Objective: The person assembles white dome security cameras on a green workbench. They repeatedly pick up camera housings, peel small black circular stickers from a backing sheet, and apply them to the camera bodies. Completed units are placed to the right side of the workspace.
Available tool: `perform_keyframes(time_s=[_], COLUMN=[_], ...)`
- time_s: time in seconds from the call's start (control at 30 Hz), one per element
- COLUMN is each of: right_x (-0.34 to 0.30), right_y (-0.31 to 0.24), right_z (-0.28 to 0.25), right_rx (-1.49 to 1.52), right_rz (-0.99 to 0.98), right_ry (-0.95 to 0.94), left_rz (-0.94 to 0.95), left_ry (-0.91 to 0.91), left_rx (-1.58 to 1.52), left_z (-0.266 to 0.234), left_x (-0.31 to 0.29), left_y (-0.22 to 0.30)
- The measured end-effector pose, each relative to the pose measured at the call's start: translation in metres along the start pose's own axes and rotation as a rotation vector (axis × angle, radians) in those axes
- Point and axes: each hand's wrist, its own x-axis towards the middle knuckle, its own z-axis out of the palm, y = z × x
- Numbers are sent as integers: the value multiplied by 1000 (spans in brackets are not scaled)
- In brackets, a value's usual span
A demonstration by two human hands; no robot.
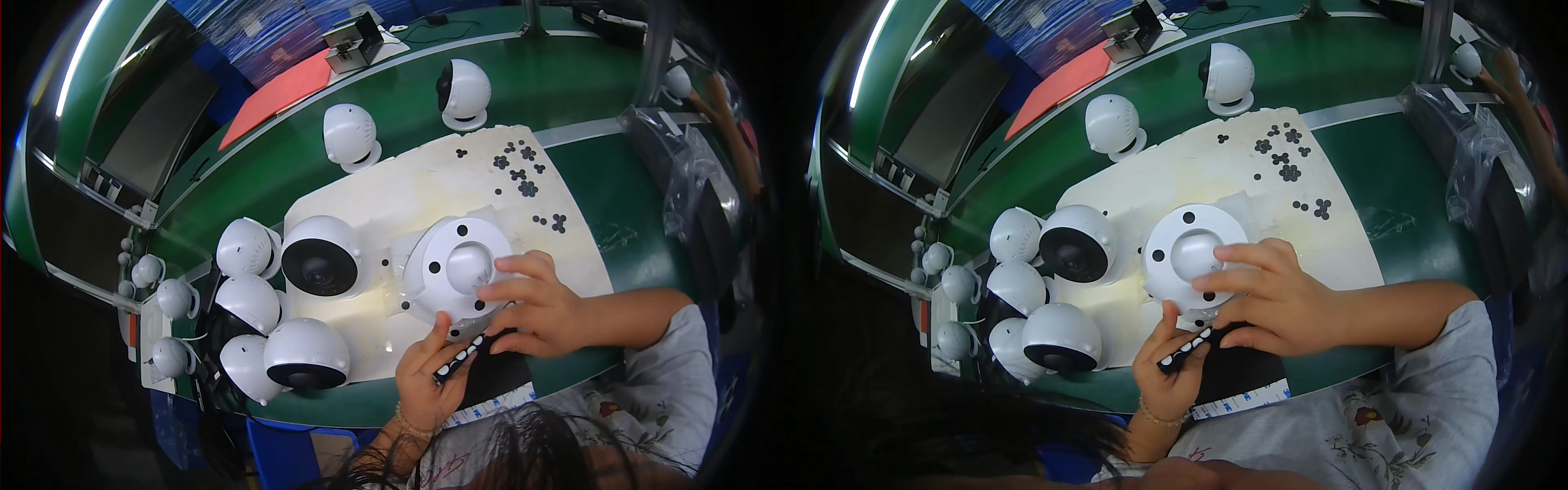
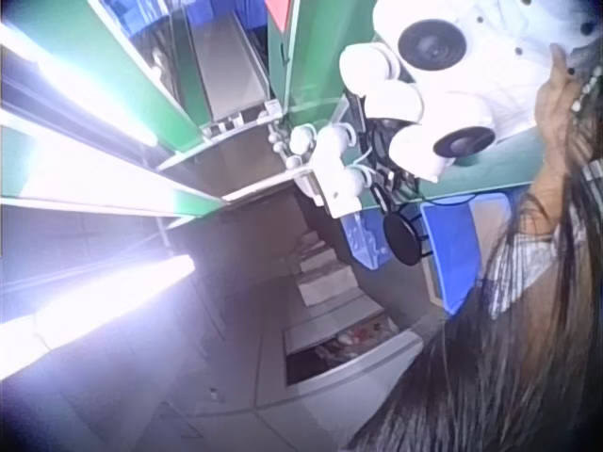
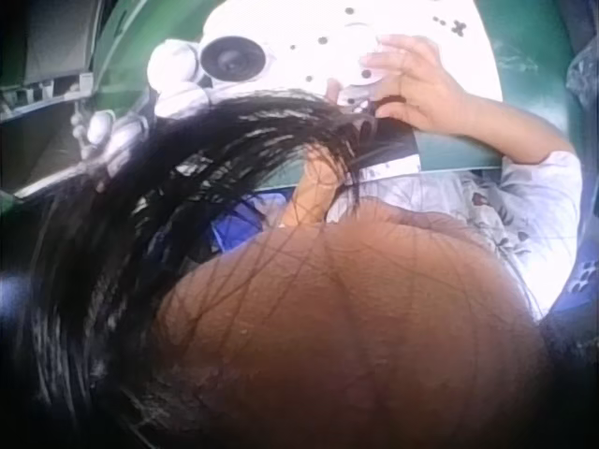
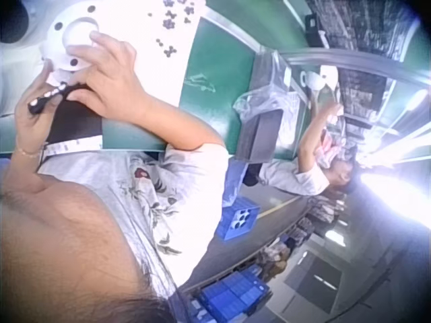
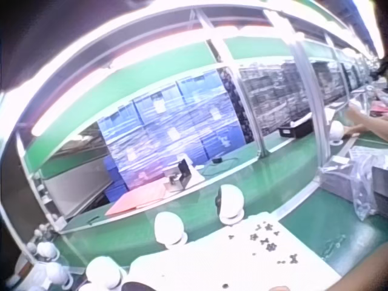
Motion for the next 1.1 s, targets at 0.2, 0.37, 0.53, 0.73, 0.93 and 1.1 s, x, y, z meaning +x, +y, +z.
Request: perform_keyframes(time_s=[0.2,0.37,0.53,0.73,0.93,1.1], right_x=[-4,-3,4,3,2,-2], right_y=[6,7,22,26,24,25], right_z=[4,-6,-19,-17,-25,-24], right_rx=[-167,-29,150,142,-292,-228], right_rz=[-309,-34,335,344,90,161], right_ry=[138,25,-16,-27,-41,89], left_rz=[3,1,4,29,61,57], left_ry=[-5,1,4,8,1,6], left_rx=[20,42,72,88,151,156], left_z=[0,0,2,2,1,0], left_x=[1,-1,-2,-1,1,0], left_y=[2,-1,-2,-1,0,1])
